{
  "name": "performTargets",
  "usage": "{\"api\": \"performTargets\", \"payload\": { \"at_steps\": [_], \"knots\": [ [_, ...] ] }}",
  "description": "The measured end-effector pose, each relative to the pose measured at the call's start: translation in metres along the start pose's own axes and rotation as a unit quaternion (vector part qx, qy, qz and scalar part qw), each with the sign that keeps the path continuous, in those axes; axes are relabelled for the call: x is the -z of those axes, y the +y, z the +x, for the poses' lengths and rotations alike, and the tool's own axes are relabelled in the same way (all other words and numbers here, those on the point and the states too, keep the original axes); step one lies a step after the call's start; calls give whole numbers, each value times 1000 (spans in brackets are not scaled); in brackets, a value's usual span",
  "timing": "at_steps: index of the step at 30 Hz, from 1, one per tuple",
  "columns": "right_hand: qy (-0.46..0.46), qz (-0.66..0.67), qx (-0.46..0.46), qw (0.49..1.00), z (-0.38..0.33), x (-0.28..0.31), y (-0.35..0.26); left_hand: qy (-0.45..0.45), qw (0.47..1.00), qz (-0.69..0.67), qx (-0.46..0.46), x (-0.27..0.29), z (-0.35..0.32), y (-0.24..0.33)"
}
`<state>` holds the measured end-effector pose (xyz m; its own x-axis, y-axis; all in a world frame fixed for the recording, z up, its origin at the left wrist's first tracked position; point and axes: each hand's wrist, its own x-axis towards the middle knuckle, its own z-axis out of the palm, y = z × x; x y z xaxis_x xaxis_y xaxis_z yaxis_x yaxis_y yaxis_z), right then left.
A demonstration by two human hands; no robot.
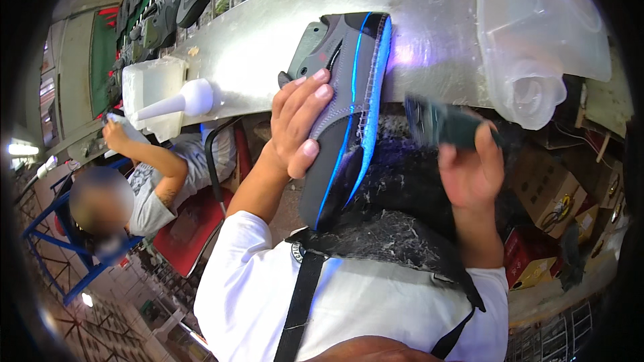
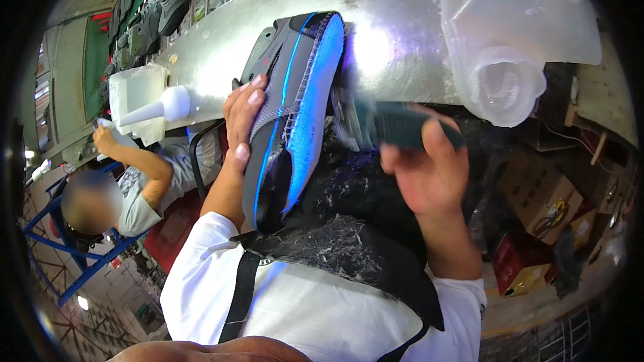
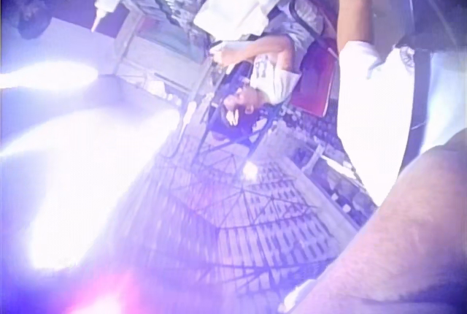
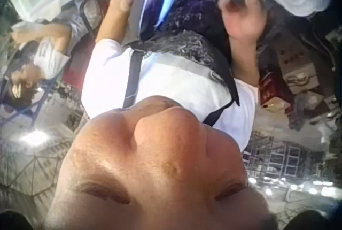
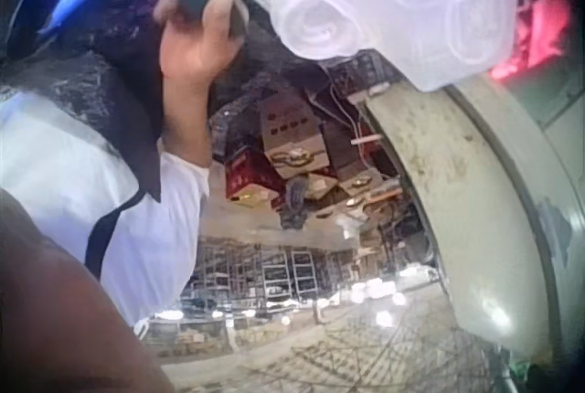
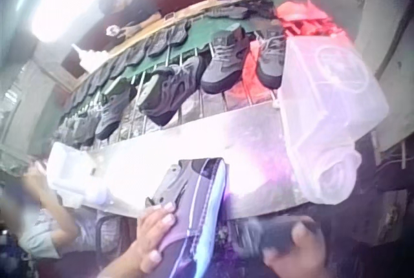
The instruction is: The person applies glue to the sole edges of several shoes using a brush. They repeatedly dip the brush into a container of glue and spread it along the seams of each shoe, then place the shoes back on a rack.
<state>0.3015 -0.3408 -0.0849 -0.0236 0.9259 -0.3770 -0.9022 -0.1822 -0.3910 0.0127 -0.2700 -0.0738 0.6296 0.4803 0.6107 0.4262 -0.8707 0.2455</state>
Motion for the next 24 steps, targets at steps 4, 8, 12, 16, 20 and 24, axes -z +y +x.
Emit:
{"api": "performTargets", "payload": {
  "at_steps": [4,8,12,16,20,24],
  "knots": [
    [-41,-6,27,999,29,-17,39,-14,1000,12,-19,-1,0,4],
    [-133,-259,85,953,-8,-22,22,3,999,12,-44,-3,1,1],
    [-343,-393,146,841,-17,-21,-13,52,995,28,-75,-11,-2,-4],
    [-261,-281,87,919,5,-20,-20,-1,998,17,-65,-1,2,-6],
    [-186,-371,188,890,36,-16,-11,29,994,31,-99,-10,-2,-10],
    [-329,-463,266,779,29,-23,-24,38,992,47,-108,-11,-4,-11]
  ]
}}
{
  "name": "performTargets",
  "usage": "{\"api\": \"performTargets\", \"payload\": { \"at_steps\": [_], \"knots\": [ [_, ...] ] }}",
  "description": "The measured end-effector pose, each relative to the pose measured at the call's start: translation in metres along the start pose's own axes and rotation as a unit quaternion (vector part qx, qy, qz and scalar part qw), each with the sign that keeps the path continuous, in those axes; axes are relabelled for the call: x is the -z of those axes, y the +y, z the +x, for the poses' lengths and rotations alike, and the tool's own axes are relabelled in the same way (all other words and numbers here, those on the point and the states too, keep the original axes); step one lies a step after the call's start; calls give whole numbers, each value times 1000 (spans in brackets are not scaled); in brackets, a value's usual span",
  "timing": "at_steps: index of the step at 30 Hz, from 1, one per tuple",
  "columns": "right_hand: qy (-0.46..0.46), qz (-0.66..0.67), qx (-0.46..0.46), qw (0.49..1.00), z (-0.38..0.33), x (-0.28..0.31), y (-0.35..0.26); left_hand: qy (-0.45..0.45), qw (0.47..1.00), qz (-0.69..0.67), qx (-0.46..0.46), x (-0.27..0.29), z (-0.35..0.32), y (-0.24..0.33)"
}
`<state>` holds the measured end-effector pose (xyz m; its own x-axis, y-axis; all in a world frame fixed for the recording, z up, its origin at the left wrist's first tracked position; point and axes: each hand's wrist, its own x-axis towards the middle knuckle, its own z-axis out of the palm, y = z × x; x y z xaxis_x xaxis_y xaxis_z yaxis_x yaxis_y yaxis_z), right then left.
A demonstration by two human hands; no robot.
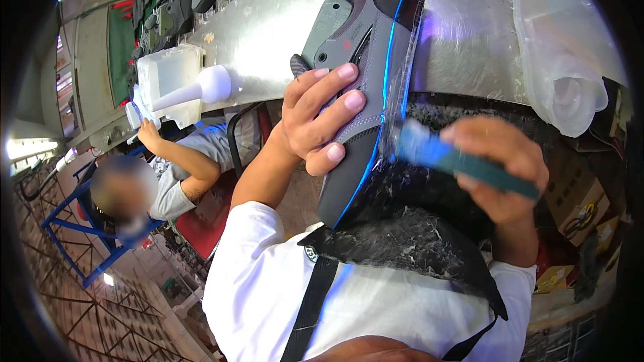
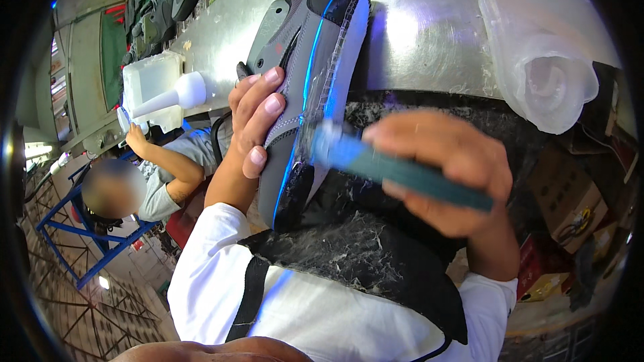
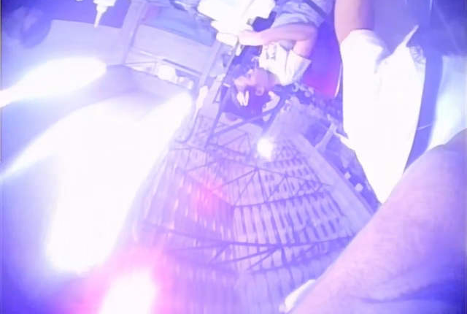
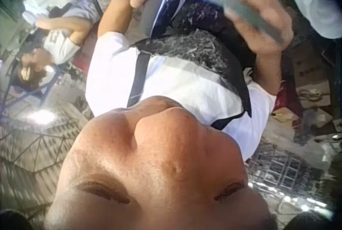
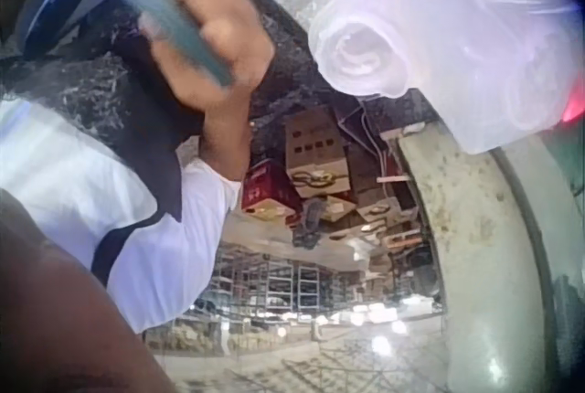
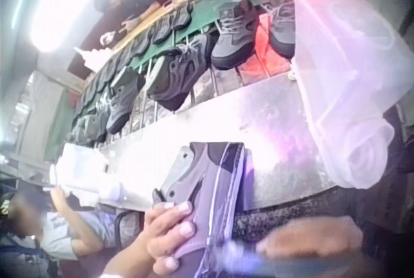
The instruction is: The person applies glue to the sole edges of several shoes using a brush. They repeatedly dip the brush into a container of glue and spread it along the seams of each shoe, then place the shoes back on a rack.
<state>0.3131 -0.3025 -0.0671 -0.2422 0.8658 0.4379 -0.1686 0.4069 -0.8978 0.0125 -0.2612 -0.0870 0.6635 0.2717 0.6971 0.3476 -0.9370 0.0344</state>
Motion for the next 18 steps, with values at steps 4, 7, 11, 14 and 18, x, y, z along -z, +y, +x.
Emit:
{"api": "performTargets", "payload": {
  "at_steps": [4,7,11,14,18],
  "knots": [
    [-4,59,-7,998,-2,-5,-11,-8,1000,-7,-3,1,1,0],
    [20,40,-37,998,-1,1,-4,-18,1000,-17,0,5,1,1],
    [87,70,-93,989,-2,-3,8,-12,1000,-17,-6,3,3,0],
    [106,73,-111,985,2,-2,14,-10,1000,-16,-9,2,3,0],
    [93,54,-126,986,10,3,18,-7,1000,-18,-12,0,2,0]
  ]
}}
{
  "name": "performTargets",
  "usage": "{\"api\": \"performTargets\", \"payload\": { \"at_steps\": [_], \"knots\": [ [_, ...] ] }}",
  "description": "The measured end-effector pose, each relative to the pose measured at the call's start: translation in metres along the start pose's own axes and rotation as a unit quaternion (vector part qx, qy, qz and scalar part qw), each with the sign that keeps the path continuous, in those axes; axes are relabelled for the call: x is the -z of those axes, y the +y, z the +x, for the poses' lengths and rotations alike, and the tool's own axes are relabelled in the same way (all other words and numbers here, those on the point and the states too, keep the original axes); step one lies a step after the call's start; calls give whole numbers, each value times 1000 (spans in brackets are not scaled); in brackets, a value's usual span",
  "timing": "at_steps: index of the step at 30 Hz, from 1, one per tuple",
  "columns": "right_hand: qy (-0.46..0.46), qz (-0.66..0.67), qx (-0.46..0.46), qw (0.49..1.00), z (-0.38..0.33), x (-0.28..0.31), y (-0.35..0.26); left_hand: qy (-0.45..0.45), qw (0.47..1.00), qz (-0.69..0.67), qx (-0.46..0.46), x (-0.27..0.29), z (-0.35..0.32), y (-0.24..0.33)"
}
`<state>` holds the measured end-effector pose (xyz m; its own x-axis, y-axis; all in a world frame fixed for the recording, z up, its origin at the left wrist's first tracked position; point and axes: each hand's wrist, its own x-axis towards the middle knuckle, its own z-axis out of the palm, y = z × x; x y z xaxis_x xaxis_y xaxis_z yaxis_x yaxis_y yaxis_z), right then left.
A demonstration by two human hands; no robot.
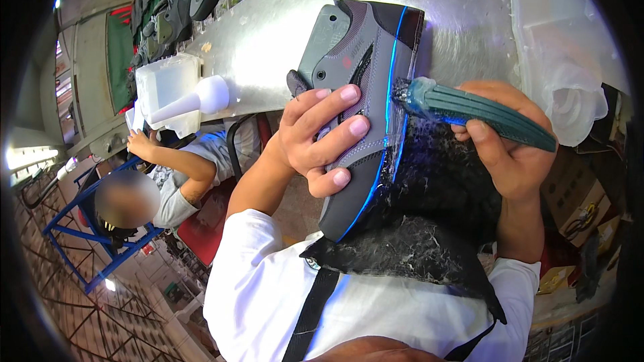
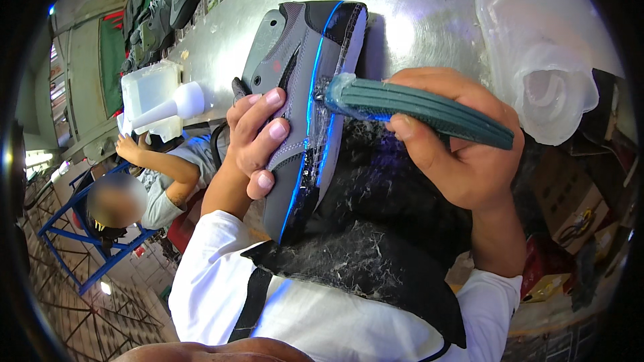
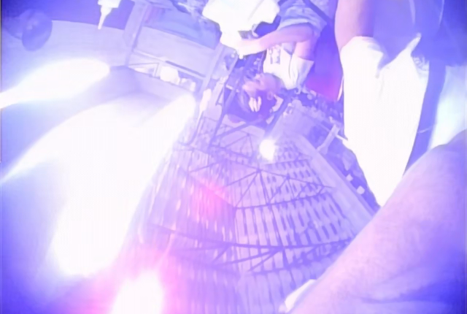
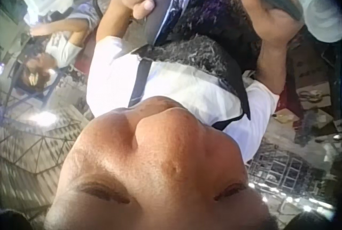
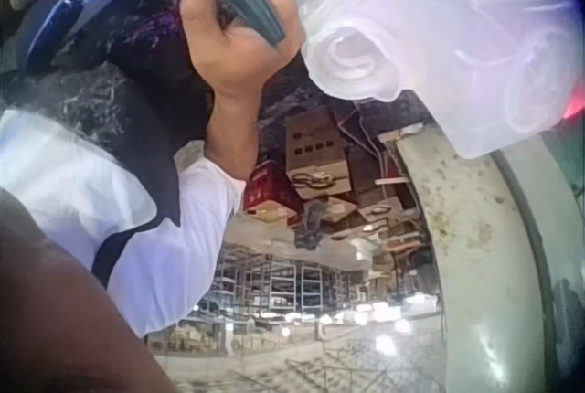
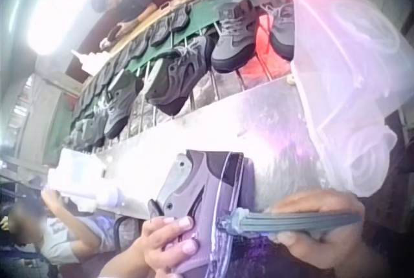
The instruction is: The person applies glue to the sole edges of several shoes using a brush. They repeatedly dip the brush into a container of glue and spread it along the seams of each shoe, then place the shoes back on a rack.
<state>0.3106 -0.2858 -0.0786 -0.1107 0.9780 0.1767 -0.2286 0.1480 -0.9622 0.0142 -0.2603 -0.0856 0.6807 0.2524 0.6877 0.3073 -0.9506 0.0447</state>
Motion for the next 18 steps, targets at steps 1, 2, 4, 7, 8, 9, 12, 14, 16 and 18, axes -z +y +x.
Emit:
{"api": "performTargets", "payload": {
  "at_steps": [1,2,4,7,8,9,12,14,16,18],
  "knots": [
    [11,-2,-8,1000,1,0,-1,1,1000,-1,-2,-1,0,0],
    [22,-1,-16,1000,3,-2,-2,1,1000,0,-2,-1,0,-1],
    [37,-11,-25,999,7,-2,-4,-6,1000,1,0,1,1,-1],
    [57,-39,-21,997,13,-3,-4,-20,1000,0,-3,4,3,0],
    [69,-50,-16,996,14,-4,-4,-16,1000,2,-4,2,3,-1],
    [81,-60,-11,995,16,-5,-4,-21,1000,2,-6,2,3,-1],
    [93,-76,-1,993,21,-7,-4,-35,999,-1,-6,5,3,-1],
    [91,-101,1,991,24,-7,-7,-45,999,-4,-4,7,3,-1],
    [95,-120,6,988,26,-8,-9,-43,999,0,-12,6,4,-3],
    [102,-129,15,986,28,-9,-9,-41,999,5,-15,6,4,-3]
  ]
}}
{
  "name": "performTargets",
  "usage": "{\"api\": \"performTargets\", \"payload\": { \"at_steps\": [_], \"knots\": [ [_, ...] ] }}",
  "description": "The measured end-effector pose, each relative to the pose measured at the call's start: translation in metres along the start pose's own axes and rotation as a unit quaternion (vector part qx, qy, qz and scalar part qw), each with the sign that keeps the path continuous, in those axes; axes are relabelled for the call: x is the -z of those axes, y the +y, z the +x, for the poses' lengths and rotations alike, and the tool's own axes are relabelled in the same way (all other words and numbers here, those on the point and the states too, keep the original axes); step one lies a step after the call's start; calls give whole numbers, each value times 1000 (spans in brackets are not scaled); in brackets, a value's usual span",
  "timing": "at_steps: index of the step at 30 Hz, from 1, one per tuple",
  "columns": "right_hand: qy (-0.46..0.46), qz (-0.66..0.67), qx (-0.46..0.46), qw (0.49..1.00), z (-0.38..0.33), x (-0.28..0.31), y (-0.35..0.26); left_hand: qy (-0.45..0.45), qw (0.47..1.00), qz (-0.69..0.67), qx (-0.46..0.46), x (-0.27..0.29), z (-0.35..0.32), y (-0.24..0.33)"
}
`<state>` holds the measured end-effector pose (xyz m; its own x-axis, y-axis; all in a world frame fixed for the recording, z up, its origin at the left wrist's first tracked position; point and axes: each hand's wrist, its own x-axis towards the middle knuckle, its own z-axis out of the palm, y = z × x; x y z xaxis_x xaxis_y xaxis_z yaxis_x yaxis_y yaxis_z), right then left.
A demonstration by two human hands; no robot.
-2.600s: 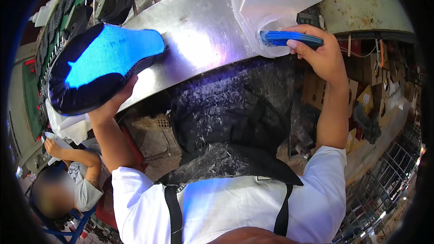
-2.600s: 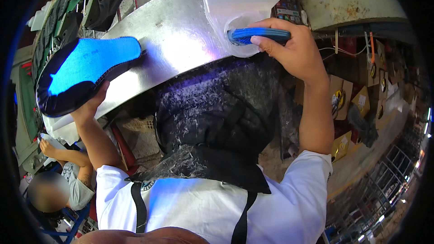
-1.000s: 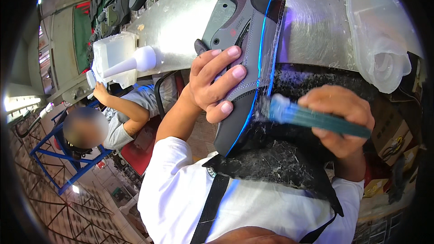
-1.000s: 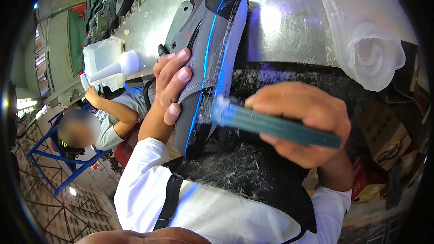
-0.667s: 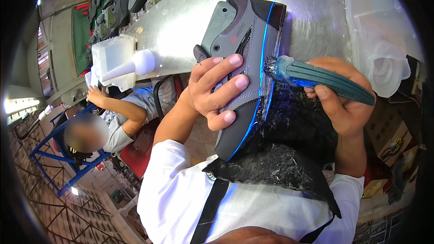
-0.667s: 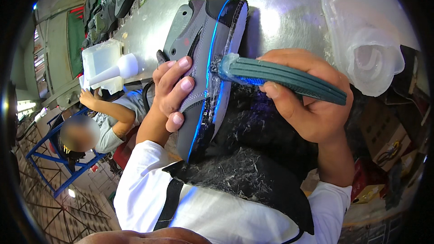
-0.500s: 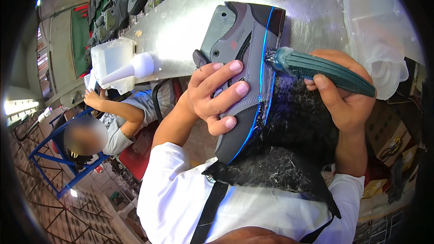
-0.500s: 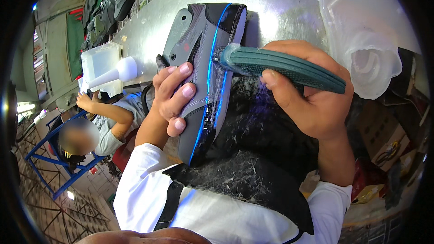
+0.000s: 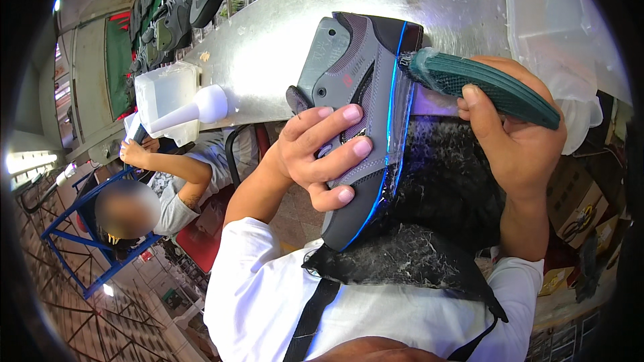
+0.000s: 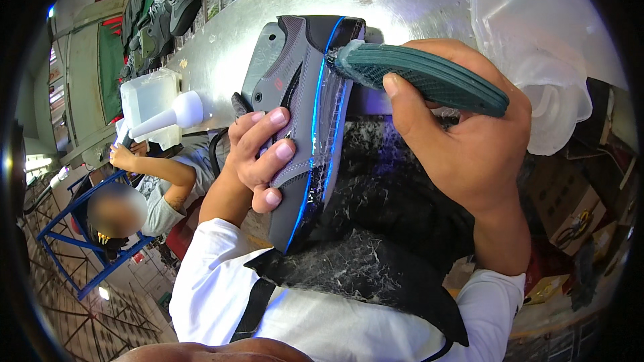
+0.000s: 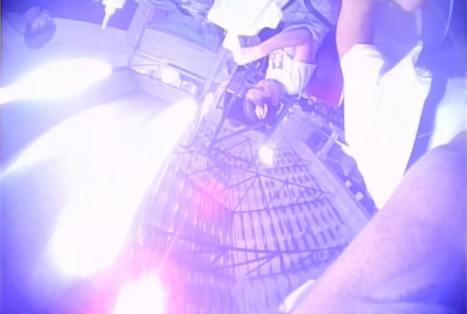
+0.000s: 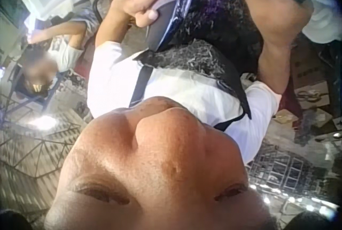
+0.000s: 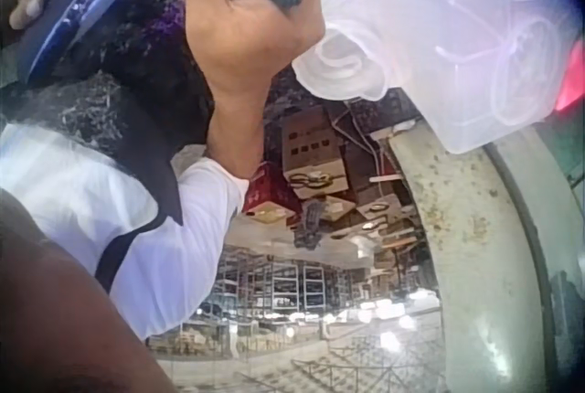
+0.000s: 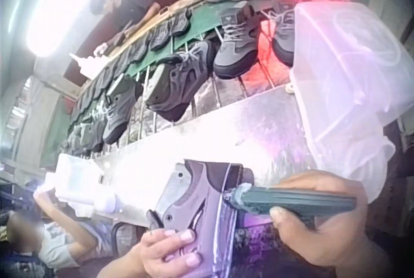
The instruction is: The person applies glue to the sole edges of several shoes using a brush. They repeatedly dip the brush into a container of glue and spread it along the seams of each shoe, then place the shoes back on a rack.
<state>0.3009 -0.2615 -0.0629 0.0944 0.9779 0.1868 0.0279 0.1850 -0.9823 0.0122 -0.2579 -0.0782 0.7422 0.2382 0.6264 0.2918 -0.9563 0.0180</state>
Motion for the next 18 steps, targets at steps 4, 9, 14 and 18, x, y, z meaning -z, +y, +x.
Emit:
{"api": "performTargets", "payload": {
  "at_steps": [4,9,14,18],
  "knots": [
    [-40,-36,-45,998,3,3,-9,3,1000,3,1,0,-1,1],
    [-19,-48,-59,997,7,-4,-18,-3,1000,-5,6,1,1,1],
    [-2,-54,-29,998,6,-3,-4,8,1000,-1,8,-1,0,1],
    [-56,-11,40,998,5,9,9,29,999,4,12,-5,-2,0]
  ]
}}
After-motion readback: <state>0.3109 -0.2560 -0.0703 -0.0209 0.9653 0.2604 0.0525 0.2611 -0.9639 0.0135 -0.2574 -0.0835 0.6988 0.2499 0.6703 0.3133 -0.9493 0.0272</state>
